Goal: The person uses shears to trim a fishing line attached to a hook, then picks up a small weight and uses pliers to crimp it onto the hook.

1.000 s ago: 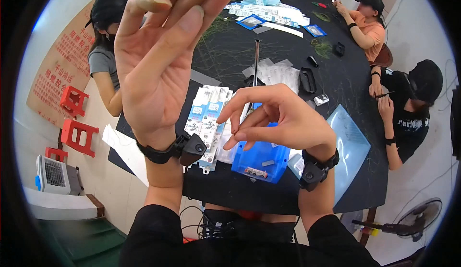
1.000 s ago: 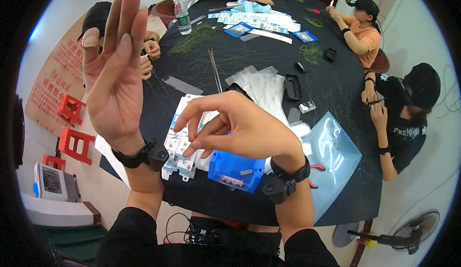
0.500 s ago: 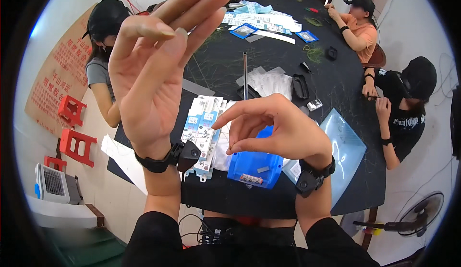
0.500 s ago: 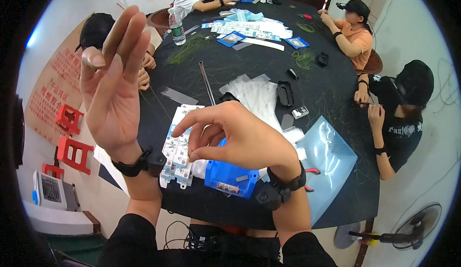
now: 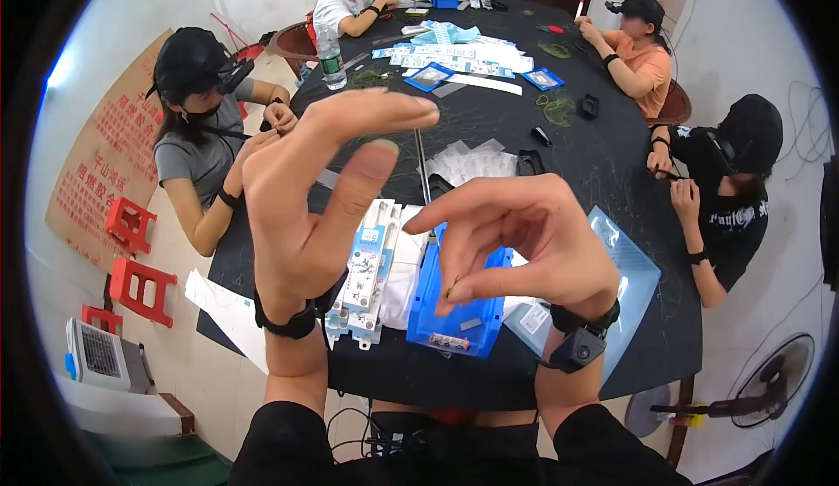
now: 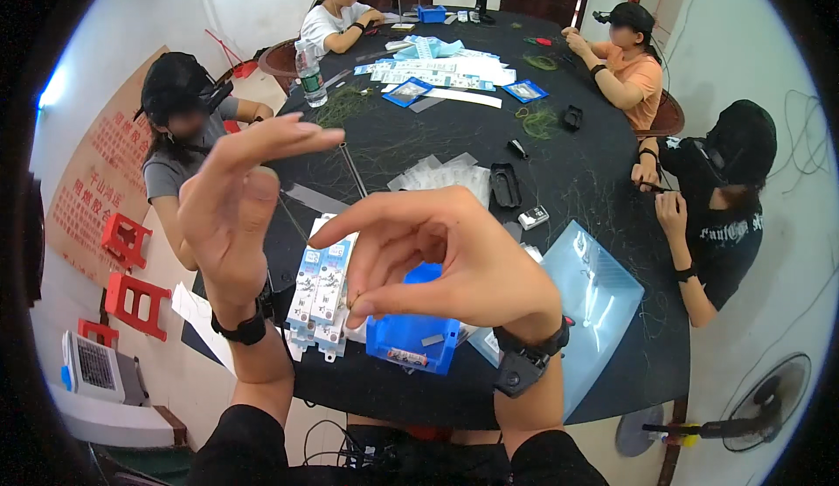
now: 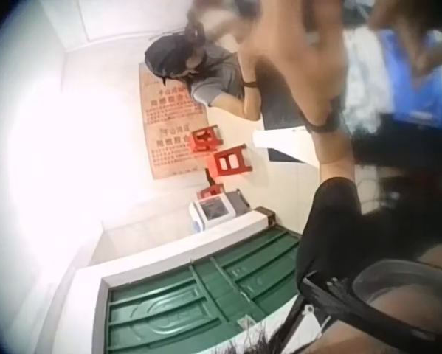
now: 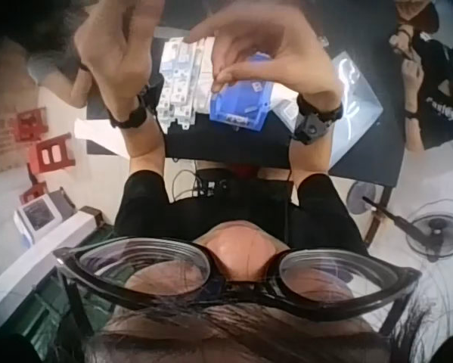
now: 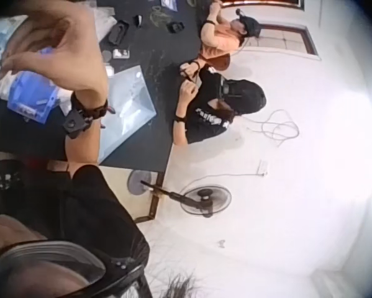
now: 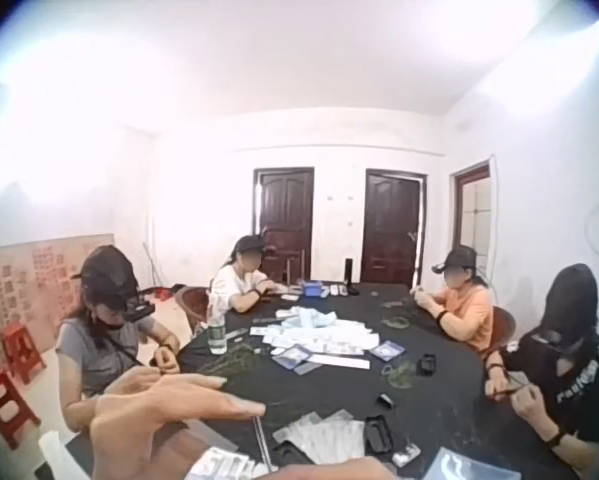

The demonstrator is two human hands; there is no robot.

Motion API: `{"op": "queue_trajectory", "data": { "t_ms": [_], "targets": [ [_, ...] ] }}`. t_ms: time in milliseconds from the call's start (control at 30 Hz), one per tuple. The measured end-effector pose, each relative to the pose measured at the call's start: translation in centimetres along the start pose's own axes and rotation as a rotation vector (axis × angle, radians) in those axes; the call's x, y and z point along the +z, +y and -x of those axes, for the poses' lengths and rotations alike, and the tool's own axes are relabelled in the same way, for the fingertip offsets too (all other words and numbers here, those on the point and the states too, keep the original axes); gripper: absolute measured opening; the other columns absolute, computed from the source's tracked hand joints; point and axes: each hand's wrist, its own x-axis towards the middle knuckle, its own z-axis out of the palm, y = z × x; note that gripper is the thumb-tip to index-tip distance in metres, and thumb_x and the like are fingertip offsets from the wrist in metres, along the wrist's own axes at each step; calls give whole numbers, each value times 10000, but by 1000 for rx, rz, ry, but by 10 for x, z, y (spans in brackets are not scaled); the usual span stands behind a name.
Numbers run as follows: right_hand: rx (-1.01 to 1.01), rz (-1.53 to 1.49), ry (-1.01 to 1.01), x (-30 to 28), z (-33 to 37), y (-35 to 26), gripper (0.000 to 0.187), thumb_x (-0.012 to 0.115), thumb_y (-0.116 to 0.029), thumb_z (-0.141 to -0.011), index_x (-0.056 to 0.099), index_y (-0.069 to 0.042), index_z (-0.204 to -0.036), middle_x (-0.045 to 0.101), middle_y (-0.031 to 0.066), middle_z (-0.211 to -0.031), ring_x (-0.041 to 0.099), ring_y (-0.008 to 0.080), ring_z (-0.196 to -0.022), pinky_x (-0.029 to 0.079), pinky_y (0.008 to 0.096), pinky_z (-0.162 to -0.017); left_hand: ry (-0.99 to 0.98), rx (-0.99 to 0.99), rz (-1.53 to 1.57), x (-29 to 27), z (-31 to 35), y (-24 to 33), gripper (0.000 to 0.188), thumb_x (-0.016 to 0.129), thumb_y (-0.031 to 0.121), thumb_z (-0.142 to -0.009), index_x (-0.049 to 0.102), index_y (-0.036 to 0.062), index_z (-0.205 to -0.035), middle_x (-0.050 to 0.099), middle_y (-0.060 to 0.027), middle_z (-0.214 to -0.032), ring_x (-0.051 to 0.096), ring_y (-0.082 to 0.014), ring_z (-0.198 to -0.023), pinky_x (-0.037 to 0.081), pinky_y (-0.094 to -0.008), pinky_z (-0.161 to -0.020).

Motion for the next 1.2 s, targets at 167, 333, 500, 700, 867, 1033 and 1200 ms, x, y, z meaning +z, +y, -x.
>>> {"op": "queue_trajectory", "data": {
  "t_ms": [167, 333, 500, 700, 867, 1033, 1200],
  "targets": [
    [-26, 95, 134, -7, 8, -4, 492, 841, 51, -864, 696, 74, -1333, 797, 119, -917, 815, 195, -875, 654, 286, -819, -115, -124, -97, 2, -1, 5, 221, 729, 131, -1008, 789, 22, -1191, 777, -101, -889, 703, -250, -905, 531, -370, -829],
    [-51, 119, 222, -18, 14, -6, 475, 838, 71, -860, 704, 75, -1315, 798, 130, -925, 815, 200, -862, 665, 304, -814, -277, -254, 6, -2, -2, 10, 316, 735, 124, -1001, 729, 25, -1301, 654, -59, -665, 612, -135, -675, 454, -310, -677],
    [-92, 121, 285, -24, 16, -5, 452, 830, 88, -862, 708, 80, -1297, 796, 138, -931, 814, 202, -878, 669, 312, -819, -279, -351, 544, -3, 1, 6, 392, 691, 114, -1016, 626, -51, -1366, 613, -21, -589, 556, -78, -523, 389, -236, -565],
    [-76, 133, 373, -18, 8, 0, 538, 821, 89, -881, 655, 65, -1392, 794, 142, -970, 810, 203, -909, 670, 308, -831, -202, -337, 1092, 12, 2, 13, 472, 665, 328, -1090, 538, -80, -1290, 751, -263, -863, 631, -151, -484, 489, -236, -572],
    [-89, 51, 445, -11, -1, 7, 692, 798, 88, -909, 525, 48, -1543, 786, 160, -995, 809, 218, -922, 677, 327, -842, 53, -204, 785, 38, 1, 14, 385, 630, 234, -1120, 564, -72, -1344, 722, -391, -1262, 714, -170, -666, 584, -248, -677],
    [-50, 49, 431, -12, 1, 7, 685, 789, 92, -916, 521, 57, -1546, 784, 166, -993, 807, 220, -920, 680, 333, -841, -38, -23, 229, 37, 1, 11, 206, 621, -58, -1013, 709, -60, -1200, 754, -282, -1287, 756, -201, -828, 621, -295, -739],
    [-3, 14, 403, -18, 4, 4, 689, 796, 88, -914, 518, 70, -1544, 785, 167, -996, 804, 218, -917, 679, 331, -843, -49, 77, -97, 38, -1, 12, 240, 698, -144, -870, 791, -43, -1068, 779, -165, -1121, 777, -250, -927, 630, -316, -788]
  ]
}}
